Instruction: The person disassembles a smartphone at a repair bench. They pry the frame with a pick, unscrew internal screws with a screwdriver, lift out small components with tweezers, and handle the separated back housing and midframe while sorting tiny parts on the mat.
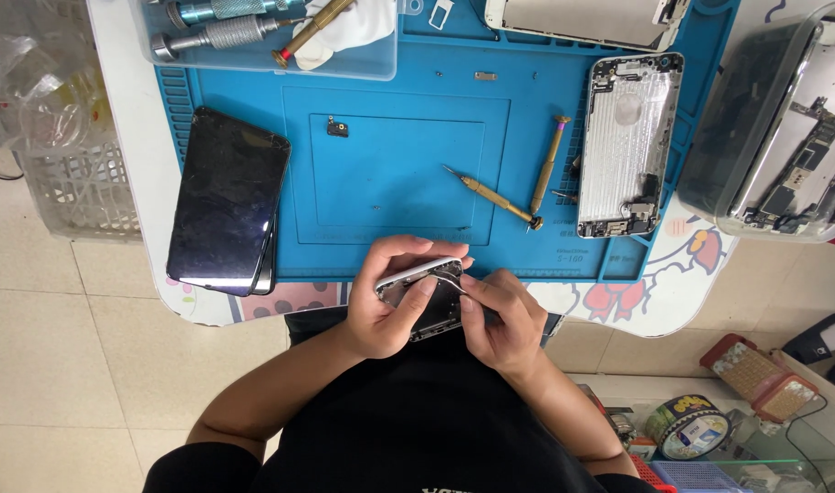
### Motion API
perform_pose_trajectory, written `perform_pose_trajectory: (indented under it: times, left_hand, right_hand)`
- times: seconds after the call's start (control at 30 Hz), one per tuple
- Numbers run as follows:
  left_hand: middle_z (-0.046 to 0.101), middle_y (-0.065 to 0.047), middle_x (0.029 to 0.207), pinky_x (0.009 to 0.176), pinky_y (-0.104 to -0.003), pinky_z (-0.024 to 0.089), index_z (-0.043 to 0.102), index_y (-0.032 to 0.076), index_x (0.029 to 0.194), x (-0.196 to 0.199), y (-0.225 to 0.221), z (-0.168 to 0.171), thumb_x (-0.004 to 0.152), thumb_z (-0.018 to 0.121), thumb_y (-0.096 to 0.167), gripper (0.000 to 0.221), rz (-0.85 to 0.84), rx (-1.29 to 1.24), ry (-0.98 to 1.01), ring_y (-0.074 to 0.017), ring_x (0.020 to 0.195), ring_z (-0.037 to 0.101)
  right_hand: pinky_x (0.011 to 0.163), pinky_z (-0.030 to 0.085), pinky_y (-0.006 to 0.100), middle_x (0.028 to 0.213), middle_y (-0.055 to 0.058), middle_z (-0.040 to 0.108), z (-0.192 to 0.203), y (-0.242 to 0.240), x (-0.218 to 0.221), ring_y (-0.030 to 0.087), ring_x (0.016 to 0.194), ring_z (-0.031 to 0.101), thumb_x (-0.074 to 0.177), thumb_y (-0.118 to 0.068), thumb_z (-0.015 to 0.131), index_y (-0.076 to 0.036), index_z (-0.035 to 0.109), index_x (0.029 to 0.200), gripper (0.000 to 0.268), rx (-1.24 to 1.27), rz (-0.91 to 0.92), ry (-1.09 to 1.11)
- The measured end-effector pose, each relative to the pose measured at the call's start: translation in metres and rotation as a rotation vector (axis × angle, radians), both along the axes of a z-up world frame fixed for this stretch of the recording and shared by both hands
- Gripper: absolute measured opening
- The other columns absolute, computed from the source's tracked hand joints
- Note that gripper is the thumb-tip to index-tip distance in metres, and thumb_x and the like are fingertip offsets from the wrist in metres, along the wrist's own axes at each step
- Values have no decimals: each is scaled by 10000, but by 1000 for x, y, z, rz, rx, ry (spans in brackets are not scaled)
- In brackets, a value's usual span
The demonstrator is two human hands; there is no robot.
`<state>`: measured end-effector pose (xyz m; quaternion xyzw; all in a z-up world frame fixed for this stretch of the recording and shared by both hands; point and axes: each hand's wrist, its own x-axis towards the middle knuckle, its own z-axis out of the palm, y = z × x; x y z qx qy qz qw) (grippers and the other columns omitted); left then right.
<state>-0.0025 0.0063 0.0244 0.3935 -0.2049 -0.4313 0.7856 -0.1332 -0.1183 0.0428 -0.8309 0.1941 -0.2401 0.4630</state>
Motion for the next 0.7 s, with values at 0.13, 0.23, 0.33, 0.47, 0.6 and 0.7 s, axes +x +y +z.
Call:
perform_pose_trajectory:
  times: [0.13, 0.23, 0.33, 0.47, 0.6, 0.7]
  left_hand:
    - [578, -256, 1452, 1188, -481, 535, 381, 20, 1437, -2, 0, -2, 1108, 490, -41, 352, 14, 0, -1, -340, 1346, 636]
    - [575, -256, 1454, 1190, -475, 530, 382, 9, 1435, -3, 1, -3, 1111, 495, -35, 345, 15, 19, 16, -339, 1344, 636]
    - [569, -252, 1461, 1188, -466, 528, 404, -8, 1417, -2, 1, -2, 1112, 493, -22, 317, 10, 15, 21, -334, 1350, 630]
    - [561, -259, 1469, 1193, -466, 523, 483, -53, 1372, -4, 2, -4, 1115, 485, -23, 258, 3, 22, -2, -346, 1369, 615]
    - [564, -258, 1473, 1198, -460, 517, 473, -65, 1397, -4, 2, -2, 1112, 481, -23, 288, -1, 37, 9, -344, 1376, 612]
    - [563, -252, 1477, 1203, -461, 516, 461, -58, 1413, -5, 3, -4, 1117, 482, -22, 299, 0, 36, 14, -345, 1386, 609]
  right_hand:
    - [587, 474, 297, 800, 108, 639, -3, 0, -3, 191, 655, 610, 921, 66, 703, 21, 631, 1146, 240, -3, 2, 0]
    - [593, 470, 302, 802, 107, 638, -5, 0, -4, 202, 662, 604, 917, 61, 702, 13, 629, 1141, 241, -19, -5, -9]
    - [592, 471, 302, 804, 104, 641, -6, 0, -4, 199, 658, 604, 916, 65, 706, 14, 627, 1141, 244, -24, -3, -7]
    - [597, 479, 301, 821, 104, 657, -6, 0, -4, 192, 662, 609, 919, 77, 707, 12, 624, 1141, 246, -22, -6, -11]
    - [600, 484, 295, 827, 102, 661, -6, 0, -4, 186, 668, 616, 920, 78, 708, 11, 623, 1138, 244, -15, -11, -20]
    - [604, 487, 291, 831, 103, 662, -6, 1, -4, 184, 670, 618, 920, 79, 706, 13, 626, 1142, 245, -5, -17, -6]
